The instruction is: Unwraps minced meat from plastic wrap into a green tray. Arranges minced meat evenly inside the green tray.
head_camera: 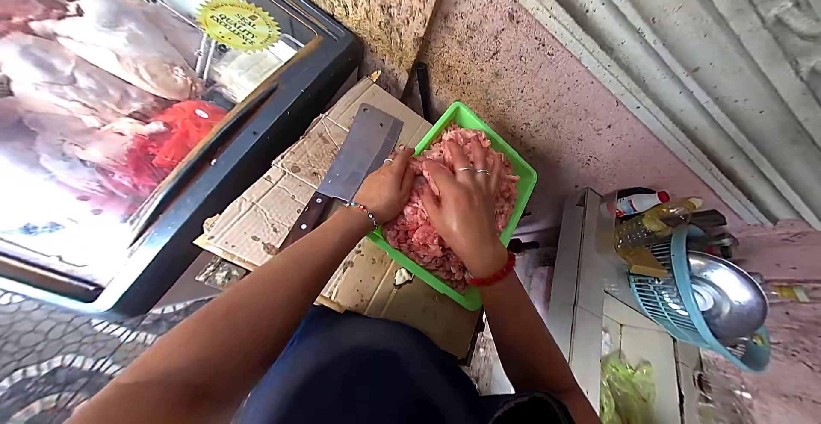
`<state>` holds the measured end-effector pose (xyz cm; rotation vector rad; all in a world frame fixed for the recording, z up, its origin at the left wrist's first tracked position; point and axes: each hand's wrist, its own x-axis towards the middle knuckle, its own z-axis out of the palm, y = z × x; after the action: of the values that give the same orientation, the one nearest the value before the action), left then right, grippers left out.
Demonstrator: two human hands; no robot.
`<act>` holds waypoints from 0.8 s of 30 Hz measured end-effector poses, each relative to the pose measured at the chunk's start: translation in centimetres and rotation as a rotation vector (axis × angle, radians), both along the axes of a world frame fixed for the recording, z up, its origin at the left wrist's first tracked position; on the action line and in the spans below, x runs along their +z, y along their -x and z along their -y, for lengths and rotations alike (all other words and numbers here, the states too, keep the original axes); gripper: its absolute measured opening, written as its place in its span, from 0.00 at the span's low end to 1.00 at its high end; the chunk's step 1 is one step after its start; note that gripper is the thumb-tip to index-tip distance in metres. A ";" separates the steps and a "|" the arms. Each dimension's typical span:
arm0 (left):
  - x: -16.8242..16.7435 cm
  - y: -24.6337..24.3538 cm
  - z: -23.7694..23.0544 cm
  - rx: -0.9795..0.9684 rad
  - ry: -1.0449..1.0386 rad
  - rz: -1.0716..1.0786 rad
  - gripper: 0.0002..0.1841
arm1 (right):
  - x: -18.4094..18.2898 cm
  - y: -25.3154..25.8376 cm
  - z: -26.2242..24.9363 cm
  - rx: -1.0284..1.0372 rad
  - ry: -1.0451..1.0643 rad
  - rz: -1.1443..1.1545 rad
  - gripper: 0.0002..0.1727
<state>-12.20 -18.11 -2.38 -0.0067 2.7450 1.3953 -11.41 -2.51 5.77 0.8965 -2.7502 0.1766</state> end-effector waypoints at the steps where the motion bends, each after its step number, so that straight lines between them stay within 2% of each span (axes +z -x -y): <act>1: 0.3 0.0 0.0 0.000 0.020 0.048 0.25 | -0.2 1.0 0.7 -0.024 -0.086 0.073 0.24; 3: 0.5 0.1 -0.1 0.004 0.040 0.084 0.25 | -1.2 3.5 0.6 -0.099 -0.147 0.166 0.24; 7: 0.6 0.1 -0.2 0.011 0.045 0.088 0.24 | -0.9 8.5 -1.4 -0.197 -0.017 0.376 0.26; 11: 0.3 0.0 -0.1 -0.003 0.027 0.055 0.23 | -1.1 13.9 -3.1 -0.144 0.105 0.546 0.24; 15: 0.3 0.0 -0.1 -0.007 0.030 0.049 0.23 | -0.7 17.9 -2.2 -0.115 0.041 0.756 0.23; 19: 0.5 0.2 -0.1 0.003 0.010 0.062 0.23 | -0.7 18.4 -2.6 -0.071 0.033 0.815 0.23; 24: 0.1 0.2 0.1 -0.001 0.012 0.075 0.22 | -0.6 12.2 -5.2 -0.119 0.095 0.639 0.26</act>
<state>-12.43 -18.25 -2.25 -0.0568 2.6915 1.3499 -23.58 2.70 5.12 0.7419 -3.3216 0.6689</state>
